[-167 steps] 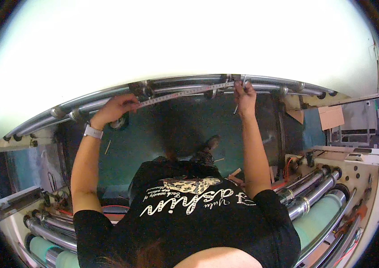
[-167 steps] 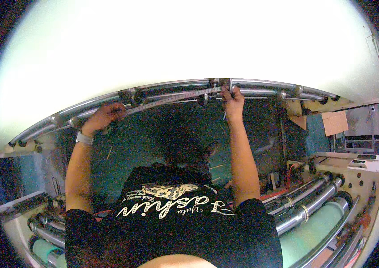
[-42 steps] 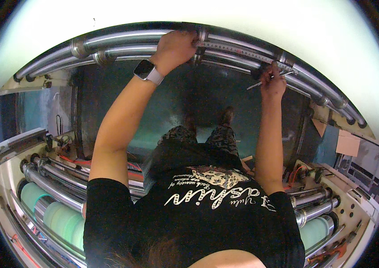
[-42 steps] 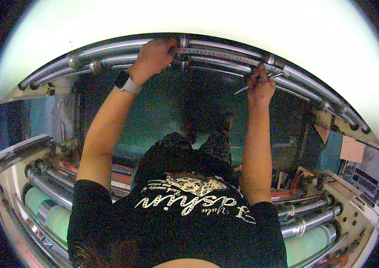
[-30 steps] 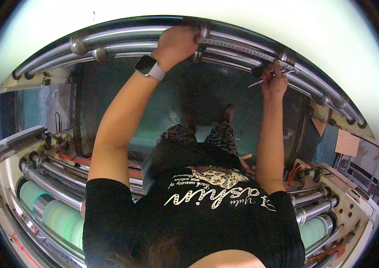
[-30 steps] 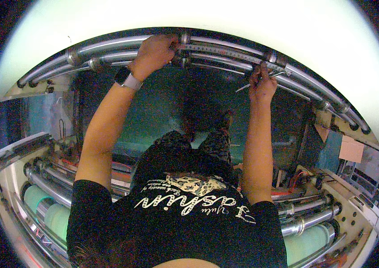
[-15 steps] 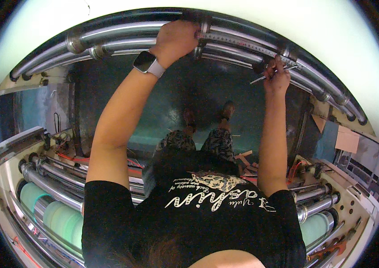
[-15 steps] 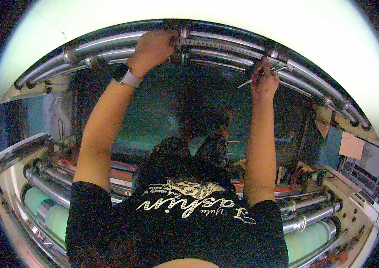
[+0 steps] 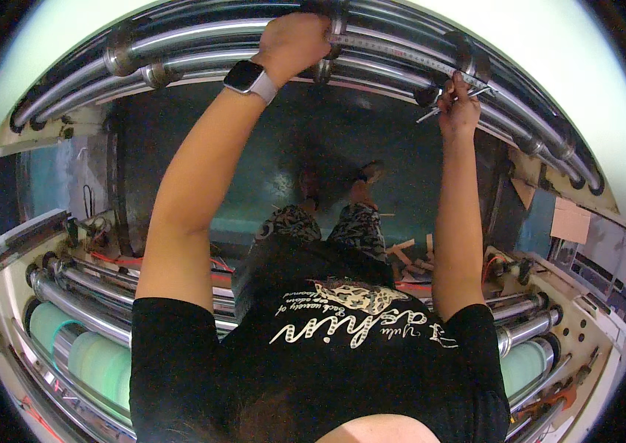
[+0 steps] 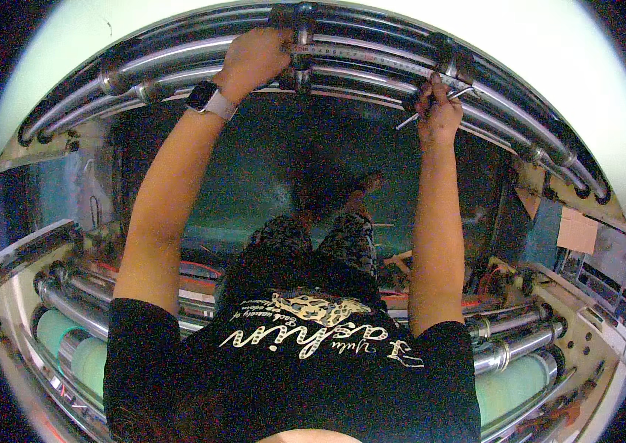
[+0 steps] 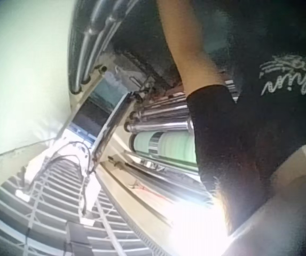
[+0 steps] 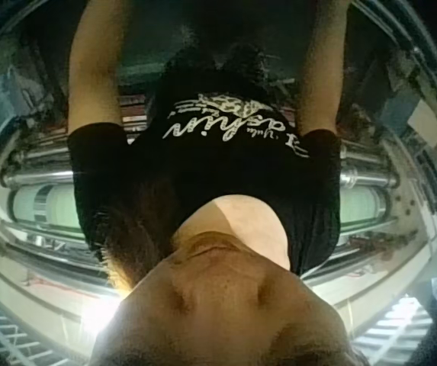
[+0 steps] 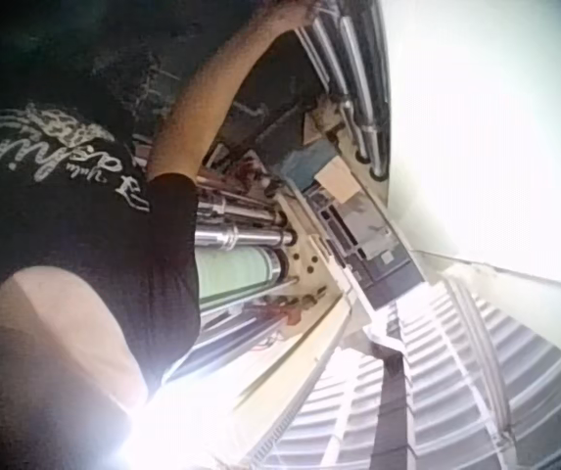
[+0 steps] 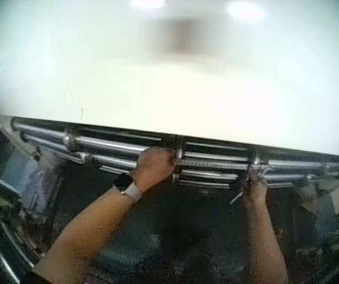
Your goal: The person uses a metal ruler to measure the circumference of several large, horizontal metal pipes on a machine. They wrap the ruler around the pipes and mark the measurement points with a pen. The person then uses a roll of green tape to wrap around the measured sections of the pipes.
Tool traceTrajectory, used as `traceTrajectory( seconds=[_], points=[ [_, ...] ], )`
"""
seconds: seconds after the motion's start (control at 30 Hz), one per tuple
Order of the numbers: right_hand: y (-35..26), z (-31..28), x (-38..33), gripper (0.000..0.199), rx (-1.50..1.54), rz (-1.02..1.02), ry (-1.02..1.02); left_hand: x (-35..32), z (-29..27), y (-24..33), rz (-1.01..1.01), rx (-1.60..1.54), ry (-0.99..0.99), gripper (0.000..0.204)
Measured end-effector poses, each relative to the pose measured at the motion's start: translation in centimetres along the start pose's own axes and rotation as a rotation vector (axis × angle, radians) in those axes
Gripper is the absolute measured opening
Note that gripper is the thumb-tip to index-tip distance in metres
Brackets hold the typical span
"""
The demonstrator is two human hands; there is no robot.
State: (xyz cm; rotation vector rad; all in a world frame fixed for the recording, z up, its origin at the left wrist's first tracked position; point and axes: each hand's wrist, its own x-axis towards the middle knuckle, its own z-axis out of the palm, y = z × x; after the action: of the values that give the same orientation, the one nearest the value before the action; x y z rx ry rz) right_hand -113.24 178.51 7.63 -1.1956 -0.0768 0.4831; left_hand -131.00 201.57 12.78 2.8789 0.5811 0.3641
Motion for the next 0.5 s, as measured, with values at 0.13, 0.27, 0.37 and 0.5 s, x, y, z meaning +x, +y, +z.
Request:
traceTrajectory(
  seconds=[0.13,0.27,0.37,0.5],
  points=[
    [0.27,-0.30,0.32,0.020,-0.015,-0.024,-0.017,0.01,0.04,0.10,-0.002,-0.006,0.031,0.018],
    [0.46,-0.62,0.75,0.019,-0.023,-0.024,-0.019,0.15,-0.17,0.16,-0.026,-0.011,-0.009,0.018],
    [0.35,-0.50,0.64,0.019,-0.016,-0.012,-0.037,0.12,0.17,0.00,-0.035,-0.006,0.000,0.018],
    [0.48,-0.62,0.82,0.018,-0.038,-0.004,-0.003,0.11,-0.09,0.16,-0.046,-0.006,-0.020,0.017]
  ],
)
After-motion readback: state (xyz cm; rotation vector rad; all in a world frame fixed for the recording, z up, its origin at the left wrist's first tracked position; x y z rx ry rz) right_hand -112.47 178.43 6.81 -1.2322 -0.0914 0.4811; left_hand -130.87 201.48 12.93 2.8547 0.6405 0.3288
